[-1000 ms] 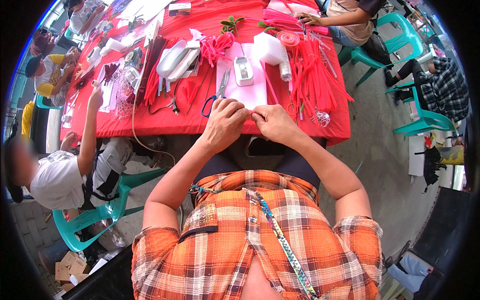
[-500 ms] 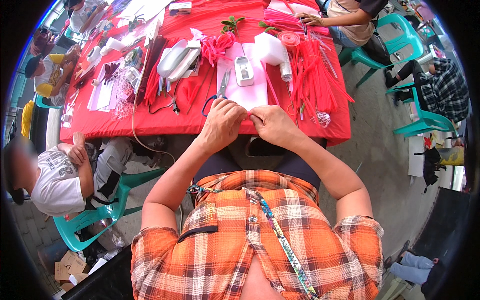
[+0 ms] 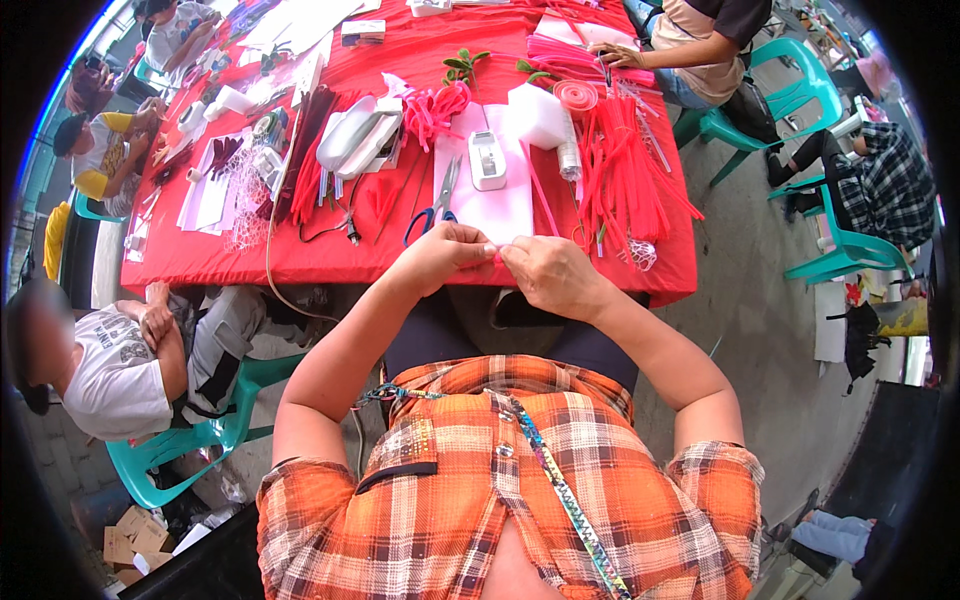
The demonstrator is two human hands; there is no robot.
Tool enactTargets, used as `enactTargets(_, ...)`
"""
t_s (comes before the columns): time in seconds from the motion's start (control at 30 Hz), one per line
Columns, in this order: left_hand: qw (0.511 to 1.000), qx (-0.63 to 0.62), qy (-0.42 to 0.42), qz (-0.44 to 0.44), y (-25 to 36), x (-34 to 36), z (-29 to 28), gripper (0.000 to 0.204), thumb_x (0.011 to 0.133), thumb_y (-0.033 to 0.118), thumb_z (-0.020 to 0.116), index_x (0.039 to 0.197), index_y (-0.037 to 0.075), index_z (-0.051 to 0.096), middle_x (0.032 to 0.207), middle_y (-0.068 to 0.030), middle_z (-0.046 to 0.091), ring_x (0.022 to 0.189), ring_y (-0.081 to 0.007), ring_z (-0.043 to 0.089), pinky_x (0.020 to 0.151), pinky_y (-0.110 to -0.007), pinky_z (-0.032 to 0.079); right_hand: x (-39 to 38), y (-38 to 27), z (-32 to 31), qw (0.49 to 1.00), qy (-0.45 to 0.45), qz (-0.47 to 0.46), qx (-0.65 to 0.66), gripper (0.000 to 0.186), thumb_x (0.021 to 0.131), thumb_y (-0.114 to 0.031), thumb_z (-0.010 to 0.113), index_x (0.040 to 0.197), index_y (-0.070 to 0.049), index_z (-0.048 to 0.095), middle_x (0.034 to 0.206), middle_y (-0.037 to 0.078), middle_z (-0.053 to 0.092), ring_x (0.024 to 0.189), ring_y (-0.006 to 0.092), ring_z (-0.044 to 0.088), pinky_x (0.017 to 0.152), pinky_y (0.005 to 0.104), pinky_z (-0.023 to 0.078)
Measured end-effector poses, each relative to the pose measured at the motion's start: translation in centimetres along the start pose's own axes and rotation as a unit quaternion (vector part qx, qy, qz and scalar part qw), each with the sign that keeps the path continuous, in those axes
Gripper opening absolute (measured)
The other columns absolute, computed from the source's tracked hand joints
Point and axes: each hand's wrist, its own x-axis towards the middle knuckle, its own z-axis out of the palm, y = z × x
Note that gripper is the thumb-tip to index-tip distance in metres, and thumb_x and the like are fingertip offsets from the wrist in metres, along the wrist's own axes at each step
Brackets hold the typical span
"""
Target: The person assembles artificial flowers by folding and tying pink ribbons around a green stem.
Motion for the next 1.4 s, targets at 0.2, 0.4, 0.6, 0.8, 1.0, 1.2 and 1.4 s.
enactTargets(0.2,0.916,-0.314,-0.128,-0.216,-1.9,0.3,-0.4,0.012,0.084,0.011,0.056,0.086,0.000,0.061,0.069,-0.0082,0.059,0.069,-0.0216,0.058,0.068,-0.034,0.047,-0.5,-1.0,-0.5,0.998,-0.015,-0.047,-0.025,0.007,0.076,-0.007,0.056,0.079,-0.004,0.051,0.071,0.010,0.052,0.065,0.0249,0.058,0.058,0.0356,0.047)
enactTargets(0.4,0.968,-0.205,-0.018,-0.146,-0.7,-0.8,1.8,0.014,0.084,0.015,0.061,0.089,0.003,0.058,0.076,-0.0024,0.057,0.070,-0.0163,0.059,0.066,-0.028,0.048,-1.6,-0.8,0.0,0.989,0.006,0.082,0.120,0.008,0.079,-0.009,0.053,0.077,-0.002,0.053,0.071,0.014,0.054,0.067,0.0308,0.057,0.062,0.0395,0.046)
enactTargets(0.6,0.907,0.278,0.177,0.263,-0.4,-1.8,3.8,0.013,0.081,0.014,0.064,0.089,0.005,0.059,0.084,-0.0019,0.058,0.077,-0.0153,0.058,0.072,-0.030,0.043,-1.4,-1.2,-0.5,0.949,-0.010,0.195,0.247,0.013,0.082,-0.008,0.052,0.077,0.003,0.057,0.070,0.018,0.058,0.069,0.0332,0.059,0.062,0.0379,0.046)
enactTargets(0.8,0.646,0.556,0.223,0.473,-0.6,-2.8,4.8,0.014,0.073,0.009,0.065,0.086,0.008,0.061,0.087,-0.0027,0.058,0.084,-0.0192,0.056,0.082,-0.037,0.036,-1.9,-0.9,0.0,0.883,-0.051,0.275,0.376,0.017,0.085,-0.008,0.051,0.085,0.005,0.061,0.073,0.018,0.062,0.068,0.0207,0.062,0.064,0.0307,0.047)
enactTargets(1.0,0.723,0.500,0.194,0.436,-1.7,-2.5,4.4,0.009,0.075,0.008,0.064,0.083,0.006,0.063,0.084,-0.0060,0.060,0.082,-0.0203,0.058,0.074,-0.034,0.042,-2.1,-1.4,0.7,0.895,-0.040,0.265,0.358,0.016,0.085,-0.009,0.051,0.084,0.004,0.061,0.070,0.016,0.062,0.064,0.0188,0.061,0.061,0.0307,0.046)
enactTargets(1.2,0.891,0.323,0.179,0.264,-2.5,-2.5,4.8,0.016,0.085,0.014,0.061,0.079,-0.001,0.063,0.072,-0.0074,0.060,0.067,-0.0174,0.058,0.057,-0.028,0.043,-2.8,-1.6,2.0,0.941,0.025,0.196,0.275,0.014,0.083,-0.009,0.052,0.078,0.003,0.058,0.070,0.019,0.057,0.066,0.0328,0.059,0.058,0.0381,0.045)
enactTargets(1.4,0.991,0.127,0.029,0.036,-3.7,-1.9,3.1,0.027,0.087,0.024,0.060,0.079,-0.001,0.062,0.069,-0.0019,0.058,0.065,-0.0080,0.052,0.060,-0.025,0.042,-3.2,-2.4,1.5,0.992,-0.004,0.086,0.091,0.009,0.081,-0.009,0.053,0.076,-0.002,0.053,0.072,0.015,0.055,0.069,0.0323,0.057,0.061,0.0398,0.047)
